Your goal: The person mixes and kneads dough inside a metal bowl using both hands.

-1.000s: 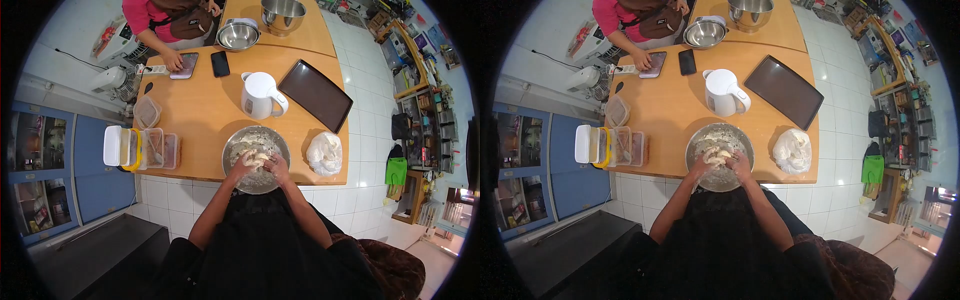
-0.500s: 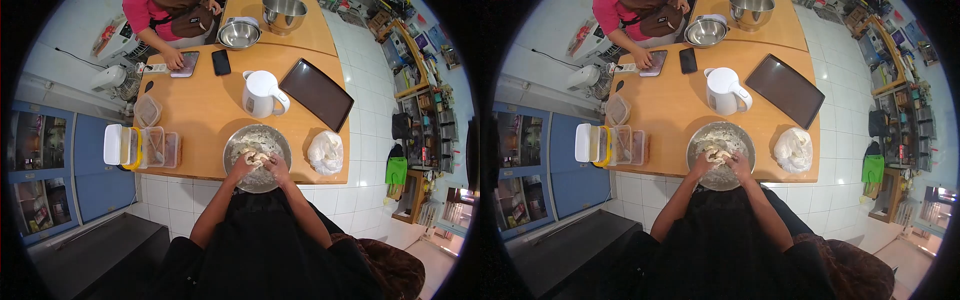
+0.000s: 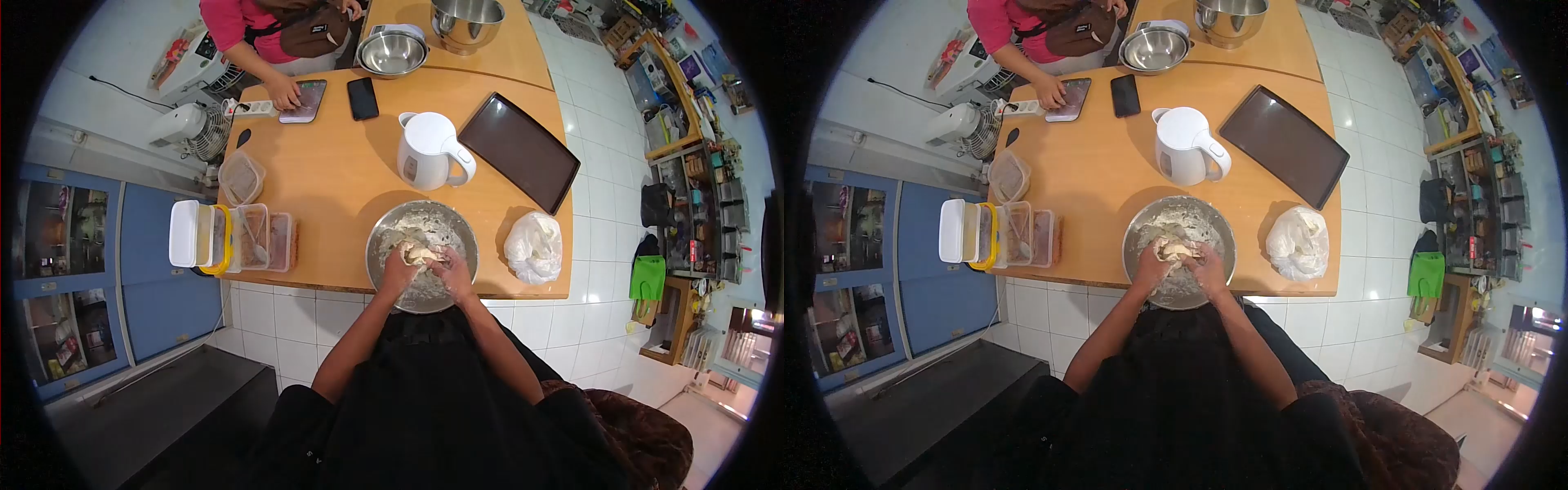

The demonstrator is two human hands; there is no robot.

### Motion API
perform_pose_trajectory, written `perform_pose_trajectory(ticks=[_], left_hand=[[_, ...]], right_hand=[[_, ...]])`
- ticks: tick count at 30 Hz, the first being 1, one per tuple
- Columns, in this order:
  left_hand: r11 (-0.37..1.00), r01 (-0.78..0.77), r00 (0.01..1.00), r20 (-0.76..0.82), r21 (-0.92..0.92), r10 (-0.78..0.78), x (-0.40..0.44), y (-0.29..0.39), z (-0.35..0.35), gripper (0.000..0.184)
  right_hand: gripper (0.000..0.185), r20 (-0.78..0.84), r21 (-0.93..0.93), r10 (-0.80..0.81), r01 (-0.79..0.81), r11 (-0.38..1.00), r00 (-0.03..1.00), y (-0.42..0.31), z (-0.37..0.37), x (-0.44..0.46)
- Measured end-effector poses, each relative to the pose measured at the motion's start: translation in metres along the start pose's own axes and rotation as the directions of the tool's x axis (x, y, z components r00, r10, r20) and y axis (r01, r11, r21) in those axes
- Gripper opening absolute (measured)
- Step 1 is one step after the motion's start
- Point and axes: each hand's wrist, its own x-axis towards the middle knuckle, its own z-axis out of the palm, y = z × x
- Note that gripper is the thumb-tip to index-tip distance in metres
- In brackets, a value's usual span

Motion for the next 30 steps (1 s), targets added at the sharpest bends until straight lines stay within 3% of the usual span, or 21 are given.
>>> perform_pose_trajectory(ticks=[2,5,8,11,14,17,20,27,30], left_hand=[[0.999,-0.01,1.0,-0.015,-0.032,0.01,0.001,-0.004,0.001,0.05],[0.994,-0.038,0.999,0.022,-0.106,0.041,0.01,-0.026,0.003,0.048],[0.983,-0.052,0.992,0.103,-0.174,0.071,0.009,-0.015,-0.001,0.045],[0.971,-0.065,0.988,0.12,-0.23,0.094,0.003,0.0,-0.005,0.041],[0.974,-0.069,0.986,0.136,-0.215,0.1,0.0,0.007,-0.009,0.042],[0.991,-0.082,0.988,0.122,-0.11,0.095,-0.004,0.018,-0.013,0.043],[0.997,-0.077,0.995,0.066,0.016,0.076,-0.008,0.019,-0.01,0.044],[0.986,-0.094,0.994,0.06,0.138,0.087,0.001,-0.015,0.001,0.045],[0.984,-0.103,0.981,0.176,0.143,0.077,-0.005,0.012,-0.009,0.035]], right_hand=[[0.036,0.032,-0.026,0.003,-0.003,1.0,0.999,0.0,-0.004,0.0],[0.046,-0.047,0.233,0.177,-0.162,0.959,0.983,-0.016,0.0,-0.008],[0.045,-0.125,-0.205,-0.141,0.114,0.972,0.982,0.016,-0.006,0.007],[0.048,-0.095,-0.632,-0.48,0.319,0.706,0.872,0.008,-0.006,0.004],[0.064,-0.028,-0.4,-0.14,0.118,0.909,0.99,-0.017,-0.006,-0.005],[0.06,0.093,-0.041,0.064,-0.06,0.997,0.994,0.007,-0.015,0.005],[0.052,0.027,-0.243,0.015,-0.008,0.97,1.0,0.008,-0.015,0.007],[0.041,0.063,-0.108,-0.024,0.031,0.994,0.998,-0.007,-0.011,-0.005],[0.038,0.092,-0.033,-0.003,0.006,0.999,0.996,0.007,-0.015,0.002]])
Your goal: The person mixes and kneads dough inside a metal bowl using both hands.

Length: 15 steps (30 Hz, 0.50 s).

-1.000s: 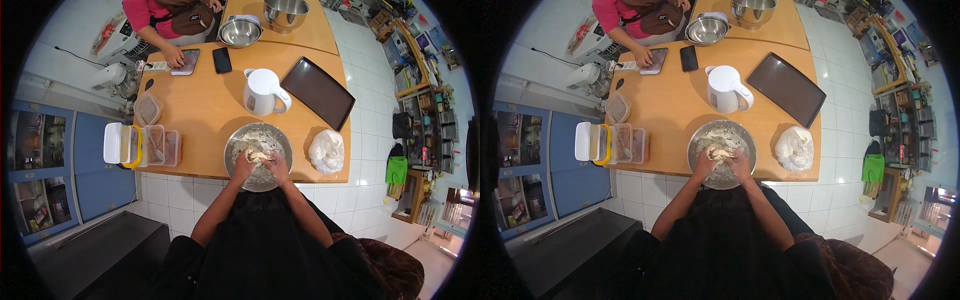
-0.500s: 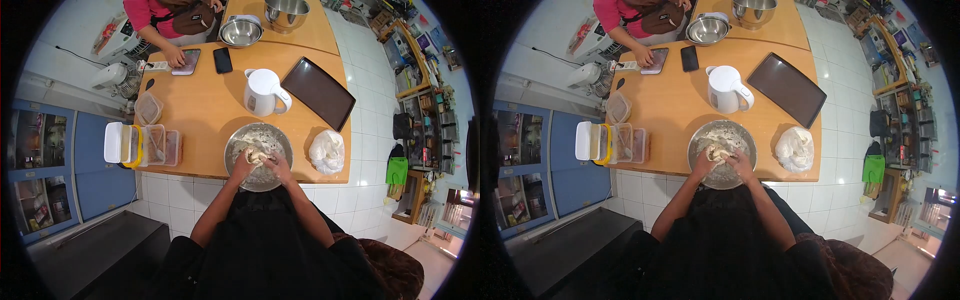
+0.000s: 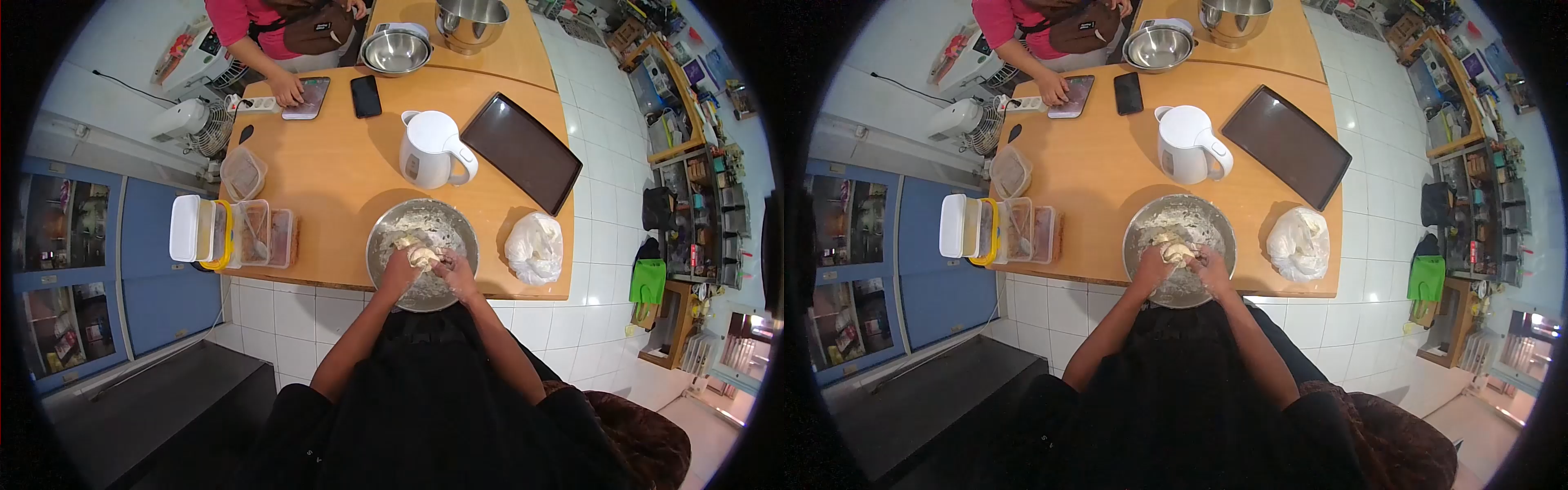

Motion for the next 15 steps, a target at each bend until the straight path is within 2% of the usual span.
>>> perform_pose_trajectory(ticks=[3,6,8,9,11,13,14,15], left_hand=[[0.992,0.068,0.996,0.072,-0.109,-0.06,0.008,-0.017,0.01,0.039],[0.991,0.079,0.992,0.105,-0.112,-0.067,0.007,-0.014,0.005,0.039],[0.956,0.107,0.985,0.159,-0.273,-0.065,0.012,-0.029,0.012,0.037],[0.944,0.129,0.98,0.185,-0.302,-0.074,0.013,-0.025,0.012,0.036],[0.935,0.179,0.967,0.23,-0.307,-0.11,0.013,-0.019,0.009,0.034],[0.926,0.221,0.957,0.249,-0.305,-0.147,0.011,-0.017,0.007,0.033],[0.914,0.235,0.956,0.248,-0.329,-0.157,0.01,-0.015,0.008,0.034],[0.902,0.25,0.954,0.248,-0.354,-0.167,0.009,-0.009,0.007,0.035]], right_hand=[[0.039,-0.019,0.025,0.051,-0.05,0.998,0.999,-0.001,0.0,0.0],[0.044,-0.018,0.005,0.071,-0.071,0.997,0.997,-0.006,0.002,-0.001],[0.048,-0.043,-0.019,0.028,-0.029,0.999,0.999,-0.007,0.008,-0.003],[0.048,-0.095,-0.217,-0.067,0.045,0.975,0.993,-0.001,0.006,-0.003],[0.048,-0.136,-0.588,-0.276,0.147,0.795,0.951,0.01,0.002,0.001],[0.048,-0.072,-0.248,-0.06,0.04,0.968,0.996,-0.002,0.002,-0.001],[0.048,-0.01,-0.069,0.038,-0.038,0.997,0.999,-0.007,0.001,-0.002],[0.047,-0.027,-0.062,0.035,-0.036,0.997,0.999,-0.01,0.001,-0.003]])
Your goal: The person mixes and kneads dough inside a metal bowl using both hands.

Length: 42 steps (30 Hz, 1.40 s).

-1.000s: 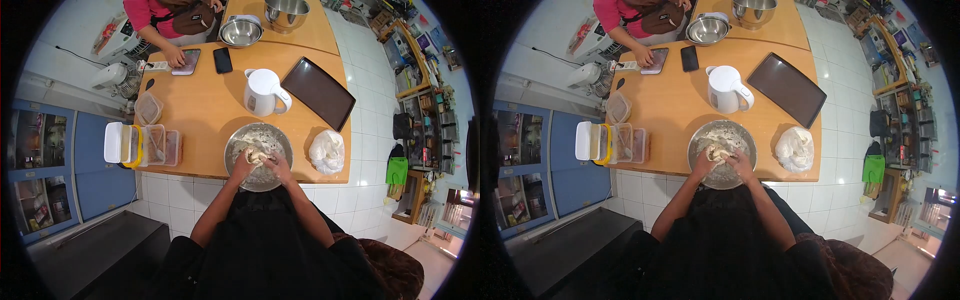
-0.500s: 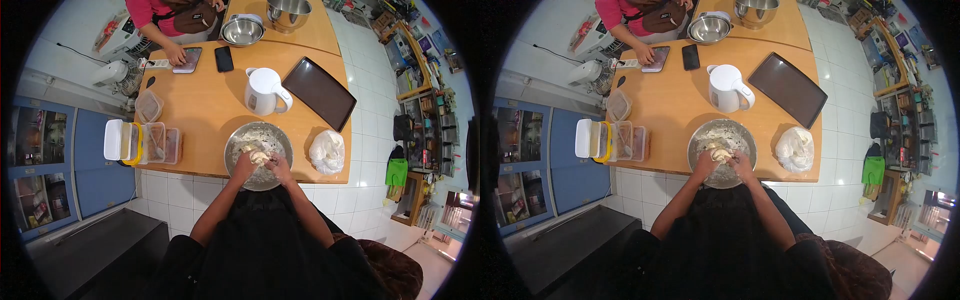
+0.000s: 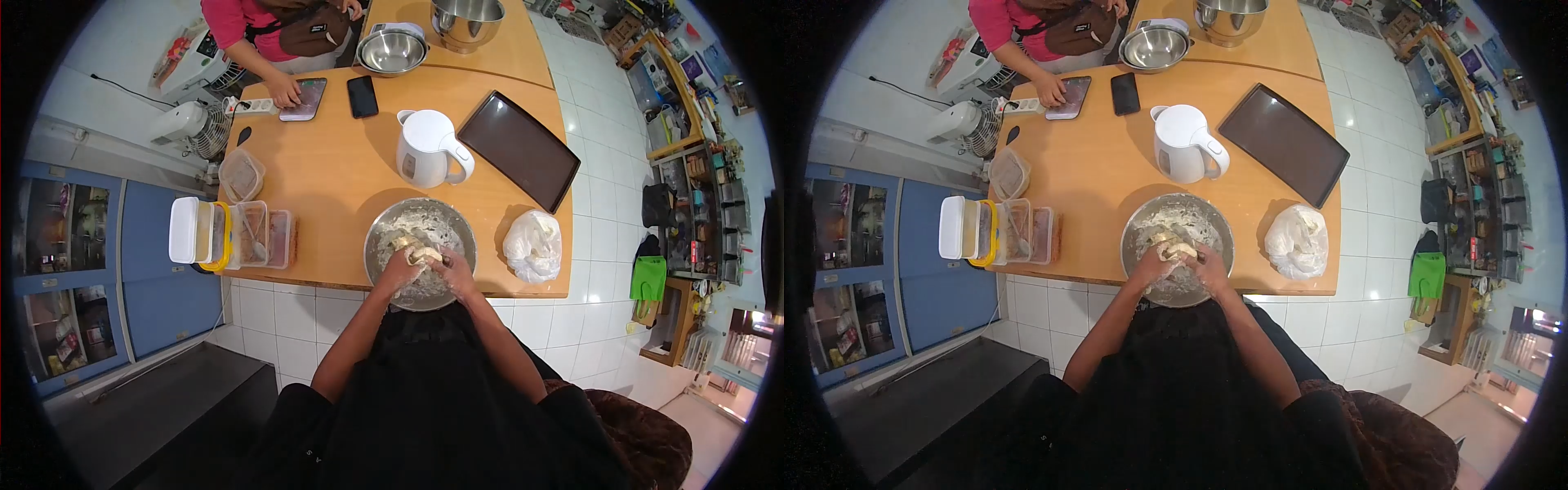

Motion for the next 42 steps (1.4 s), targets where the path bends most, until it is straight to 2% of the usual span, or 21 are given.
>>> perform_pose_trajectory(ticks=[3,6,8,12,15,18,21,24,27,30,32,33,35,36,38,39,41,42], left_hand=[[0.988,0.008,0.993,-0.121,0.154,0.011,-0.009,0.015,0.007,0.038],[0.972,-0.047,0.97,-0.221,0.23,0.099,-0.011,0.009,0.01,0.037],[0.97,-0.068,0.967,-0.223,0.233,0.121,0.001,-0.019,0.008,0.033],[0.962,-0.114,0.975,-0.159,0.247,0.156,0.001,-0.015,0.005,0.036],[0.997,0.012,0.994,-0.109,-0.079,-0.02,-0.004,-0.001,0.006,0.043],[0.968,-0.046,0.996,0.063,-0.247,0.064,-0.01,0.011,-0.001,0.052],[0.938,0.081,0.976,0.22,-0.336,-0.006,-0.004,0.008,-0.012,0.059],[0.929,0.104,0.97,0.241,-0.354,-0.017,-0.001,0.004,-0.013,0.061],[0.957,-0.011,0.969,0.232,-0.29,0.081,-0.008,0.009,-0.013,0.062],[0.972,-0.228,0.951,0.201,-0.061,0.235,-0.015,0.028,-0.007,0.058],[0.986,-0.024,0.983,0.173,-0.163,0.052,-0.017,0.031,-0.006,0.053],[0.974,0.077,0.985,0.167,-0.215,-0.041,-0.018,0.032,-0.006,0.05],[0.993,-0.105,0.99,0.091,-0.054,0.109,-0.009,0.004,-0.003,0.047],[0.981,-0.19,0.98,0.062,0.032,0.188,-0.008,0.002,-0.001,0.045],[0.995,-0.099,0.994,0.044,0.031,0.097,-0.004,-0.002,0.001,0.043],[0.998,-0.054,0.998,0.035,0.031,0.053,-0.002,0.0,0.002,0.042],[0.99,-0.14,0.99,-0.029,0.036,0.141,0.001,-0.004,0.005,0.039],[0.983,-0.18,0.981,-0.061,0.04,0.182,0.001,-0.007,0.007,0.038]], right_hand=[[0.043,-0.056,-0.01,-0.023,0.023,1.0,0.998,-0.003,0.002,0.0],[0.037,-0.1,-0.037,-0.065,0.062,0.997,0.993,0.008,0.002,0.001],[0.033,-0.087,0.011,-0.08,0.081,0.997,0.993,0.018,0.0,0.005],[0.035,-0.075,0.03,0.021,-0.018,0.999,0.997,0.007,-0.002,0.0],[0.035,-0.037,0.1,0.063,-0.059,0.993,0.997,0.004,-0.001,-0.002],[0.034,0.002,0.134,0.041,-0.04,0.99,0.999,0.005,-0.002,-0.003],[0.034,0.003,0.098,0.016,-0.017,0.995,1.0,0.007,-0.002,-0.001],[0.033,-0.02,0.032,-0.007,0.007,0.999,1.0,0.015,-0.003,0.0],[0.032,-0.033,-0.035,-0.029,0.028,0.999,0.999,0.016,-0.005,-0.001],[0.031,-0.052,-0.056,-0.001,-0.002,0.998,0.999,0.016,-0.007,-0.001],[0.032,-0.074,-0.049,0.013,-0.016,0.999,0.997,0.024,-0.009,0.002],[0.033,-0.065,0.033,0.06,-0.058,0.998,0.996,0.017,-0.009,-0.002],[0.036,-0.035,0.194,0.152,-0.143,0.971,0.988,-0.004,-0.008,-0.013],[0.036,-0.042,0.158,0.159,-0.151,0.976,0.986,-0.002,-0.009,-0.013],[0.036,-0.054,0.087,0.174,-0.169,0.982,0.983,0.002,-0.01,-0.012],[0.042,-0.079,-0.066,0.053,-0.059,0.996,0.995,0.011,-0.01,-0.007],[0.053,-0.076,-0.37,-0.192,0.151,0.917,0.979,0.033,-0.012,0.002],[0.054,-0.139,-0.444,-0.229,0.146,0.884,0.963,0.032,-0.011,-0.001]])
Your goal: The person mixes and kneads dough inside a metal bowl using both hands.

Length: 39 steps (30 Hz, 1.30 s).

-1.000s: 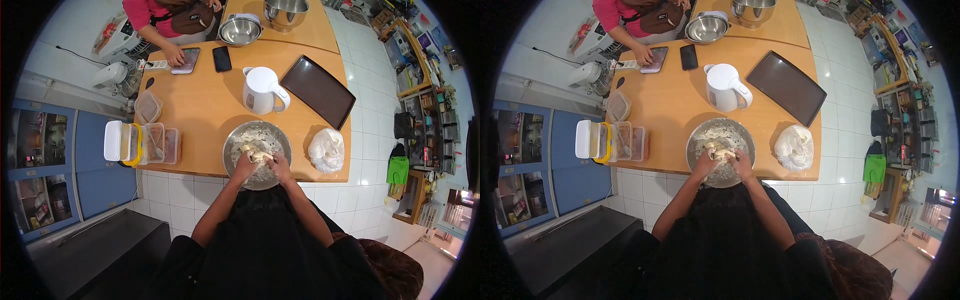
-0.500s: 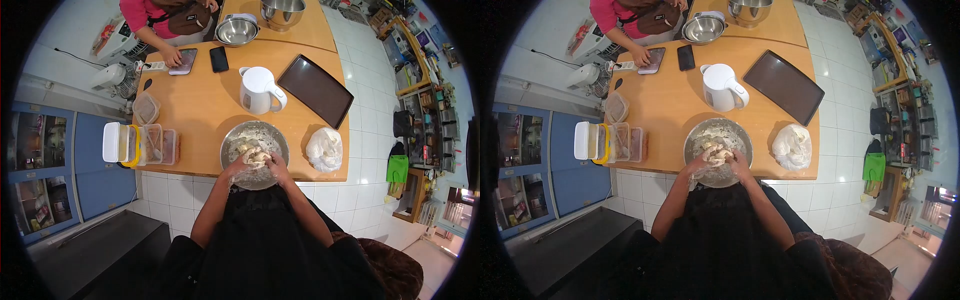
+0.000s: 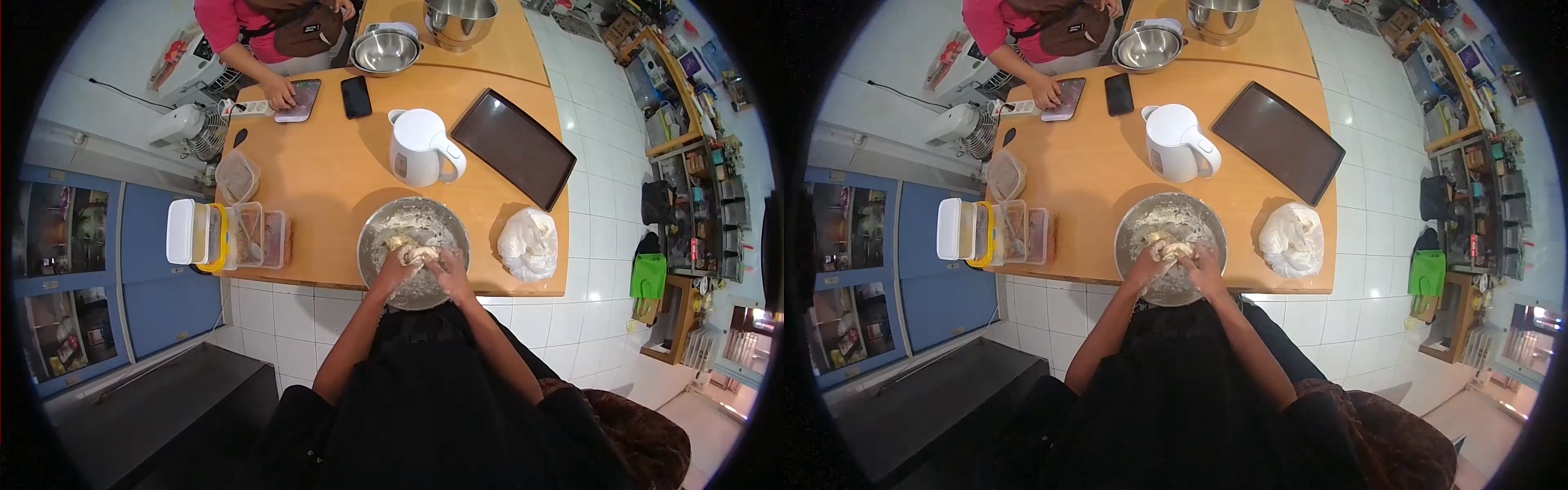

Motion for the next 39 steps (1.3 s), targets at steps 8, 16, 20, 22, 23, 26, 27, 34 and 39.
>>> perform_pose_trajectory(ticks=[8,16,20,22,23,26,27,34,39], left_hand=[[0.991,-0.022,0.996,0.085,0.129,0.011,-0.008,0.031,-0.009,0.043],[0.982,-0.027,0.978,0.207,0.187,-0.012,0.001,0.024,-0.023,0.078],[0.999,-0.016,0.957,0.289,0.047,0.002,0.001,0.038,-0.029,0.083],[0.999,0.036,0.954,0.299,-0.021,-0.028,0.001,0.039,-0.032,0.083],[0.993,0.102,0.954,0.288,-0.061,-0.08,0.0,0.039,-0.033,0.082],[0.859,0.307,0.935,0.299,-0.409,-0.191,-0.006,0.036,-0.032,0.073],[0.756,0.362,0.924,0.316,-0.545,-0.214,-0.007,0.036,-0.031,0.069],[0.975,-0.008,0.999,0.043,-0.221,0.018,-0.006,0.009,-0.014,0.058],[0.978,0.054,0.998,-0.009,-0.199,-0.057,-0.011,0.031,-0.017,0.057]], right_hand=[[0.063,0.282,0.222,0.164,-0.231,0.947,0.945,-0.035,-0.018,0.002],[0.05,0.375,0.328,0.205,-0.337,0.883,0.904,-0.027,-0.013,0.005],[0.039,0.386,0.491,0.209,-0.392,0.778,0.899,-0.043,-0.016,-0.003],[0.037,0.358,0.517,0.239,-0.405,0.754,0.903,-0.044,-0.015,-0.005],[0.036,0.344,0.53,0.254,-0.41,0.742,0.904,-0.044,-0.015,-0.006],[0.038,0.341,0.547,0.241,-0.4,0.735,0.909,-0.044,-0.018,-0.004],[0.038,0.339,0.563,0.25,-0.409,0.719,0.907,-0.039,-0.016,-0.003],[0.047,0.41,0.731,0.189,-0.446,0.517,0.892,-0.036,-0.016,-0.004],[0.056,0.458,0.729,0.196,-0.493,0.475,0.867,-0.032,-0.018,-0.005]])
